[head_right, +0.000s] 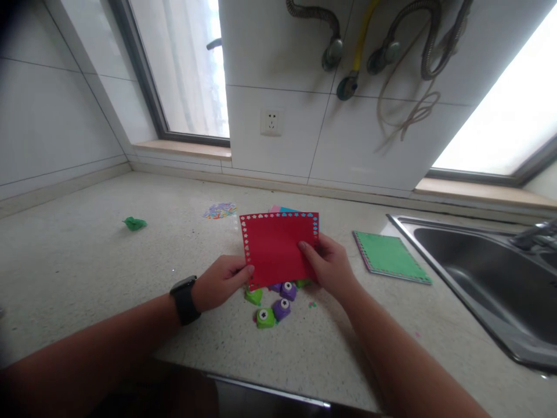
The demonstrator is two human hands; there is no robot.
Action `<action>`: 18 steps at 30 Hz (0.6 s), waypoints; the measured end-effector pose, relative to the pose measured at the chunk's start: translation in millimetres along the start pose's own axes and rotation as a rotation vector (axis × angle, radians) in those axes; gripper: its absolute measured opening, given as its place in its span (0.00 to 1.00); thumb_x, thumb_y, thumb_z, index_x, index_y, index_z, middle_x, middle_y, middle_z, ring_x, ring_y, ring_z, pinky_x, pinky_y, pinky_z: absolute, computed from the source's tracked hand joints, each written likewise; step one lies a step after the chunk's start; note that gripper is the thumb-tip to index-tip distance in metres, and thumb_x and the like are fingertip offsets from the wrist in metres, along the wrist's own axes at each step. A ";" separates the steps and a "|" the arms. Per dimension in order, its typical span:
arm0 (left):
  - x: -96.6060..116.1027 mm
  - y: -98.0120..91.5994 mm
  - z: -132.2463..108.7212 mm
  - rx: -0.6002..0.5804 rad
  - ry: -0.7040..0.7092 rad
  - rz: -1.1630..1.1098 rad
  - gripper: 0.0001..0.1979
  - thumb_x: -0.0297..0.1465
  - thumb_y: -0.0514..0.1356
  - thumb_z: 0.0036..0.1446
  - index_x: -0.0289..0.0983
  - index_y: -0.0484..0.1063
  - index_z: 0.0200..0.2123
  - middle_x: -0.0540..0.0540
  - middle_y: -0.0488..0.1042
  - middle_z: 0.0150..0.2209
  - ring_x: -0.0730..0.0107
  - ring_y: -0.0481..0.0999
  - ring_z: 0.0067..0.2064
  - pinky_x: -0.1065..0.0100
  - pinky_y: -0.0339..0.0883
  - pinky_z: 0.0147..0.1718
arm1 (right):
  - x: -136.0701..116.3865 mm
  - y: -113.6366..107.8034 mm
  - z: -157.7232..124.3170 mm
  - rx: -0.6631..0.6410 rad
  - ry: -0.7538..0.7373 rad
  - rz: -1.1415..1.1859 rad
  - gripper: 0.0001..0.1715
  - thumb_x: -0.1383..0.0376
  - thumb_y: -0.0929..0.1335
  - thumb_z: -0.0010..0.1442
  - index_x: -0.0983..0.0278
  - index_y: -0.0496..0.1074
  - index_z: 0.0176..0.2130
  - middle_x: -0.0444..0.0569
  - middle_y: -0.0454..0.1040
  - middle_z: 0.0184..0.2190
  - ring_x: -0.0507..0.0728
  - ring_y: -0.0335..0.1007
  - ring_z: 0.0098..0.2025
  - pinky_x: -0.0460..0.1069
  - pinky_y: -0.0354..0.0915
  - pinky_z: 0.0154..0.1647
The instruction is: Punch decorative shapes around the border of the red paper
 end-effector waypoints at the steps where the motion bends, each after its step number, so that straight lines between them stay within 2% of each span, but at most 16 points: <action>1: -1.1 0.4 -0.1 -0.003 0.002 -0.035 0.20 0.37 0.48 0.69 0.32 0.61 0.26 0.49 0.61 0.24 0.76 0.57 0.27 0.69 0.49 0.29 | 0.6 0.2 -0.4 -0.005 0.002 0.012 0.21 0.52 0.71 0.62 0.64 0.74 0.47 0.54 0.77 0.44 0.60 0.74 0.42 0.53 0.71 0.41; 7: -4.5 0.0 -1.6 -0.071 0.017 -0.224 0.21 0.39 0.49 0.69 0.31 0.64 0.26 0.48 0.63 0.26 0.75 0.59 0.29 0.71 0.54 0.30 | 5.6 -0.4 -0.7 -0.016 0.019 0.036 0.21 0.51 0.71 0.62 0.65 0.75 0.45 0.53 0.76 0.40 0.59 0.73 0.40 0.51 0.70 0.40; 12: 4.1 -0.1 -2.2 -0.118 0.044 -0.387 0.24 0.43 0.49 0.70 0.29 0.71 0.34 0.42 0.73 0.35 0.70 0.69 0.36 0.69 0.62 0.38 | 1.4 4.2 -0.9 -0.047 0.066 0.133 0.21 0.52 0.71 0.62 0.65 0.74 0.47 0.52 0.76 0.41 0.57 0.73 0.40 0.50 0.69 0.40; 15: 11.1 2.3 -2.1 -0.149 0.026 -0.347 0.23 0.42 0.49 0.70 0.29 0.73 0.34 0.42 0.75 0.36 0.69 0.71 0.36 0.69 0.63 0.38 | 0.2 8.6 0.4 -0.100 0.092 0.206 0.22 0.52 0.71 0.62 0.65 0.73 0.48 0.52 0.76 0.43 0.56 0.73 0.40 0.49 0.69 0.40; 18: 11.4 3.7 -1.7 -0.113 -0.037 -0.284 0.25 0.43 0.48 0.70 0.30 0.71 0.30 0.42 0.74 0.33 0.69 0.70 0.34 0.69 0.63 0.38 | 4.3 3.9 5.6 -0.023 -0.023 0.145 0.21 0.52 0.69 0.65 0.65 0.71 0.48 0.52 0.75 0.43 0.54 0.72 0.40 0.49 0.69 0.40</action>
Point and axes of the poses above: each hand's wrist, its own z-axis towards the middle knuckle, its own y-axis out of the palm, x = y × z, the point moved 2 cm from there along z, towards the middle knuckle
